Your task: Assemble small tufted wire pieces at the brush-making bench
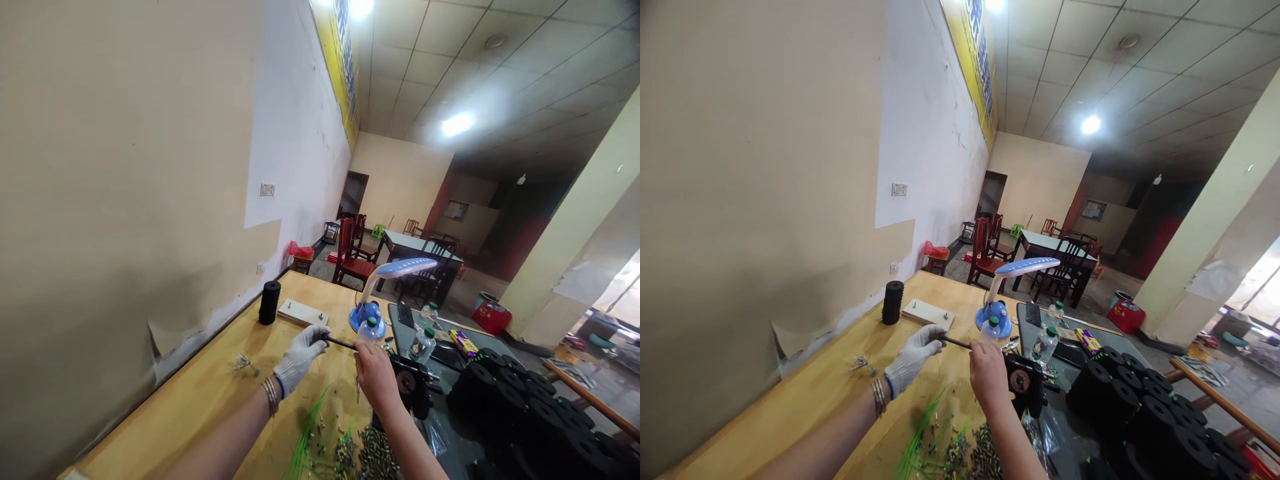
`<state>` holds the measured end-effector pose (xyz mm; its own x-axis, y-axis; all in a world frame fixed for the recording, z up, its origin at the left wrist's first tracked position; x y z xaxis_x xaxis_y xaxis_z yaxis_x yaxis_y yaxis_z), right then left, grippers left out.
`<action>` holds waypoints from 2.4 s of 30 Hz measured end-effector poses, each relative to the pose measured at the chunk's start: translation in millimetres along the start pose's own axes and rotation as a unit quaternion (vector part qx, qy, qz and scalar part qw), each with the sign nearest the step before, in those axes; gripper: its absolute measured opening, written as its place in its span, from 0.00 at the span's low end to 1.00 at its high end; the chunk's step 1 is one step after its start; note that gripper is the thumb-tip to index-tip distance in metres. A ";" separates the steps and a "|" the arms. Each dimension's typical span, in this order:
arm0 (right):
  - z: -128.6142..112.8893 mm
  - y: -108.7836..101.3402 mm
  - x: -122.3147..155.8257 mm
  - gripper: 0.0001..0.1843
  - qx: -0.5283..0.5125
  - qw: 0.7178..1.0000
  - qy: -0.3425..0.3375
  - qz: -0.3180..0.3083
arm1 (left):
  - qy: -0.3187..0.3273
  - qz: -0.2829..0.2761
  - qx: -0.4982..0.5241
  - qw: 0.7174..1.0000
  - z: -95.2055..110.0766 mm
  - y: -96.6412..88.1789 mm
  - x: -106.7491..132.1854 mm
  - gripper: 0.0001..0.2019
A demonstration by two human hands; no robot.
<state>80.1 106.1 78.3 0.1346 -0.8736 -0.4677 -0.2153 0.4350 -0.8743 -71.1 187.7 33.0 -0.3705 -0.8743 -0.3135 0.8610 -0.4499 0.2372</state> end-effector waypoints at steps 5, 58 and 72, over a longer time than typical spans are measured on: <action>-0.3 -0.6 0.8 0.15 -0.008 1.000 -0.005 0.004 | -0.007 -0.017 0.025 1.000 2.6 8.5 0.3 0.22; -22.3 94.9 69.8 0.11 0.126 0.935 -0.093 -0.318 | -0.084 0.040 -0.068 0.993 17.3 3.1 5.2 0.13; -3.4 67.9 66.3 0.09 0.078 0.960 0.013 -0.268 | -0.070 0.151 0.065 0.984 29.2 -38.3 57.7 0.09</action>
<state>71.1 77.0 -11.7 0.1614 -0.9852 0.0570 0.0270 -0.0533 -0.9982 -135.5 149.2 32.6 -0.1577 -0.9840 -0.0830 0.8903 -0.1781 0.4191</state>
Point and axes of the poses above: each hand's wrist, its own x-axis away from the middle knuckle, its own y-axis out of the palm, z = x × y, the point moved 10 cm from there along -x, towards the middle knuckle, and after that the axes turned 7 degrees about -z, right-handed, at the moved point
